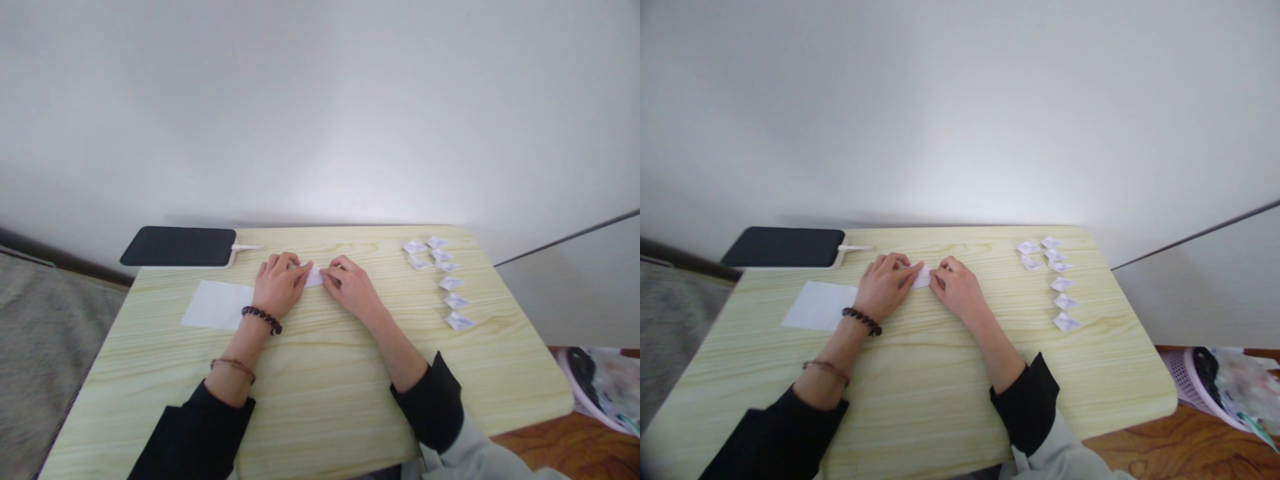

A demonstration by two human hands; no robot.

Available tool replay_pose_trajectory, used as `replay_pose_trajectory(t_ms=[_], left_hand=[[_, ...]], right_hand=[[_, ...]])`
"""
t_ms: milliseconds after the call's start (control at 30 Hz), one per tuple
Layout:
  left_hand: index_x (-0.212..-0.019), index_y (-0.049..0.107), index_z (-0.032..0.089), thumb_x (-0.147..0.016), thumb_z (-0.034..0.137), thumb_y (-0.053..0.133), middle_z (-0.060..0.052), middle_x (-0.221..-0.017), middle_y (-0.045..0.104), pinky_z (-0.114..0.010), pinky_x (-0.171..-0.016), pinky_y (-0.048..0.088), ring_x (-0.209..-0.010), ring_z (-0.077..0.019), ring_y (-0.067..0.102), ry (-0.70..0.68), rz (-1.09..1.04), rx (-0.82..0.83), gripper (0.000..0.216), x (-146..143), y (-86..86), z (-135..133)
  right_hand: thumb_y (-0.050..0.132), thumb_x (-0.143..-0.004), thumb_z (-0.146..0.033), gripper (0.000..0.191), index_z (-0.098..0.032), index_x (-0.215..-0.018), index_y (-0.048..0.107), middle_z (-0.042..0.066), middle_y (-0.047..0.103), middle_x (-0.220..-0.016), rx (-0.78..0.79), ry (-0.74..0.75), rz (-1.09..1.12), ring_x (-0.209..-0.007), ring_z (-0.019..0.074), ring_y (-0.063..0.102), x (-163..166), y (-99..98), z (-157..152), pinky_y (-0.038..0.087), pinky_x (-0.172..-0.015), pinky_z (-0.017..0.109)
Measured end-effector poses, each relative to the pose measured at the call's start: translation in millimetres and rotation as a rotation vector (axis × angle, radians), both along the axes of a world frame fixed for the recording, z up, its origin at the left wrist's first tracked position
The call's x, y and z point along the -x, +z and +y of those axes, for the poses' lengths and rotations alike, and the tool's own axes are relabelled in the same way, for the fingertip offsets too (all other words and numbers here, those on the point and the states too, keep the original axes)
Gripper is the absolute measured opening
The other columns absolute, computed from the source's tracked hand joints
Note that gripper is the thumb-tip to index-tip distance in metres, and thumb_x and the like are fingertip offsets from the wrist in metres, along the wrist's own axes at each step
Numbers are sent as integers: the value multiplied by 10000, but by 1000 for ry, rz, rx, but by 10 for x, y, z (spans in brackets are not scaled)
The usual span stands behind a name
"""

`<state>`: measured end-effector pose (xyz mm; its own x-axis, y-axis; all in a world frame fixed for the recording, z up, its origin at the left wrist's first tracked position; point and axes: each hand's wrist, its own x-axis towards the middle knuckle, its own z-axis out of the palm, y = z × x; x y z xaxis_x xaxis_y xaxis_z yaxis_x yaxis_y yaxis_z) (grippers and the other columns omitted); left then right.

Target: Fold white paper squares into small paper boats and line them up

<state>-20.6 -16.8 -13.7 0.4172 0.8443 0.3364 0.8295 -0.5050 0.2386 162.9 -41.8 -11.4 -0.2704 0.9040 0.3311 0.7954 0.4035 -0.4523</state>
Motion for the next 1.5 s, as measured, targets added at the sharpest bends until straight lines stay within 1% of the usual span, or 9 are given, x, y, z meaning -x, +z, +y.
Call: replay_pose_trajectory(t_ms=[233,433,633,767,900,1167,1267,1400,1500], left_hand=[[-1007,720,310,-884,375,539,-49,-977,622,-378,-759,408,-870,-229,517,33,-66,10,228,14,-51,19],[-1022,687,287,-841,369,614,-47,-1035,611,-409,-837,392,-961,-256,524,68,-121,81,211,-8,-76,58],[-1007,656,254,-822,355,635,-42,-1057,619,-425,-860,385,-1007,-265,527,78,-147,173,212,-28,-59,101],[-1016,656,253,-822,354,632,-44,-1075,621,-427,-862,387,-1017,-264,529,66,-150,181,220,-27,-57,101],[-1043,660,262,-828,352,623,-43,-1098,629,-419,-857,383,-1011,-259,529,42,-160,159,237,-22,-49,89],[-835,674,232,-846,305,590,-25,-963,676,-395,-886,389,-957,-212,580,-35,-330,209,111,-6,-24,92],[-827,663,214,-851,289,576,-37,-953,666,-374,-868,419,-949,-200,591,-104,-393,225,117,-1,-45,100],[-820,649,198,-851,294,561,-50,-936,658,-350,-835,454,-905,-187,607,-181,-475,236,134,-2,-60,103],[-816,642,196,-851,298,551,-55,-926,656,-340,-821,464,-886,-184,610,-195,-507,262,141,-5,-47,99]], right_hand=[[491,-873,-176,236,-182,-679,625,50,611,-811,-22,-13,152,-728,137,575,-64,-28,-41,476,-685,257],[510,-874,-201,150,-170,-825,648,54,615,-856,-2,-111,245,-699,133,569,-29,-75,36,476,-681,258],[560,-870,-283,145,-214,-905,683,51,601,-957,64,-192,171,-801,154,597,73,-44,69,480,-721,278],[584,-866,-321,137,-245,-923,683,34,610,-988,98,-163,140,-869,165,600,100,-51,60,477,-729,283],[584,-868,-312,126,-239,-921,672,19,622,-1002,122,-153,169,-793,141,599,83,-74,61,466,-693,269],[579,-851,-303,99,-227,-888,630,5,646,-962,86,-136,222,-618,107,556,76,-46,23,446,-634,253],[559,-864,-302,108,-224,-880,632,14,646,-972,70,-92,216,-678,120,576,80,-35,15,455,-654,254],[545,-871,-248,99,-217,-864,639,38,650,-944,-7,21,236,-884,166,583,73,-39,28,457,-815,296],[550,-869,-224,95,-214,-853,642,41,654,-936,-58,55,238,-907,177,559,66,-44,38,435,-862,326]])
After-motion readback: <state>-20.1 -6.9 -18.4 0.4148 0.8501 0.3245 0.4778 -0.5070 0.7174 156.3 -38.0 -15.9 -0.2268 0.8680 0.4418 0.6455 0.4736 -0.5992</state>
